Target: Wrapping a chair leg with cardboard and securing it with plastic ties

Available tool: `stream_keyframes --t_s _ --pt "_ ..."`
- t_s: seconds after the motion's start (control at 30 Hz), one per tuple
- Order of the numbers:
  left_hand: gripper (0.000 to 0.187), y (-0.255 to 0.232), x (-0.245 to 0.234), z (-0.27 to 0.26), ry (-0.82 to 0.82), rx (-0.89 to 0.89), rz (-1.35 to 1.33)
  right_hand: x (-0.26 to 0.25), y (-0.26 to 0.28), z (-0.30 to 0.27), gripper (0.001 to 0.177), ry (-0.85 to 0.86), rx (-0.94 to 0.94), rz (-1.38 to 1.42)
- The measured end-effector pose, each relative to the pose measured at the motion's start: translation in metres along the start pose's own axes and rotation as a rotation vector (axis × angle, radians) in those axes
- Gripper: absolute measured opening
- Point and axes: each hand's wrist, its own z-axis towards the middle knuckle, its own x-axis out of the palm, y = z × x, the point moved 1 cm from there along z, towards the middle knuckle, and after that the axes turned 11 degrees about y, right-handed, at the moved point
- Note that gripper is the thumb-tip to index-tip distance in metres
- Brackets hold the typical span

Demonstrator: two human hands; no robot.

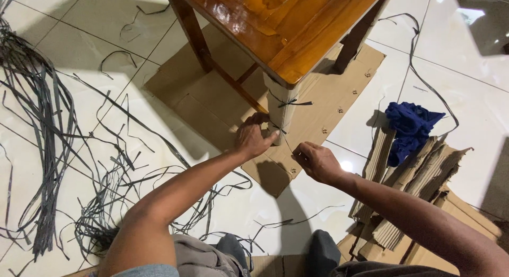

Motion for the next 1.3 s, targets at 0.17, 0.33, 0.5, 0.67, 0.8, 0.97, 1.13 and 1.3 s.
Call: stream_keyframes --t_s 0.17,0.33,0.5,0.67,0.8,0.97,1.13,1.3 --pt "0.077 -0.017 -0.006 -0.007 -0.046 -0.022 -0.112 0.0 -0.001 -0.001 0.007 0.042 -0.009 -0.035" --pt "0.09 0.008 0.024 0.013 0.002 -0.093 0.016 -0.005 0.007 -0.005 0.008 0.069 -0.062 -0.077" --pt "0.105 -0.003 0.014 0.014 0.073 -0.16 0.03 -0.003 0.003 -0.008 0.005 0.113 -0.101 -0.08" --pt "0.104 -0.015 0.005 0.008 0.064 -0.173 0.018 0.005 -0.002 -0.013 0.009 0.189 -0.124 -0.084" --pt "0.099 0.006 0.02 0.015 0.018 -0.123 -0.022 0.003 -0.002 -0.015 0.011 0.258 -0.121 -0.094" --pt "0.101 0.028 0.032 0.02 0.062 -0.141 -0.031 0.009 -0.009 -0.013 0.014 0.269 -0.124 -0.109" --pt "0.097 -0.006 0.002 0.0 0.116 -0.193 -0.011 0.008 -0.005 -0.008 0.013 0.334 -0.096 -0.129" --pt "0.085 0.024 0.024 0.001 0.114 -0.168 -0.035 0.014 -0.007 -0.003 0.016 0.355 -0.097 -0.148"
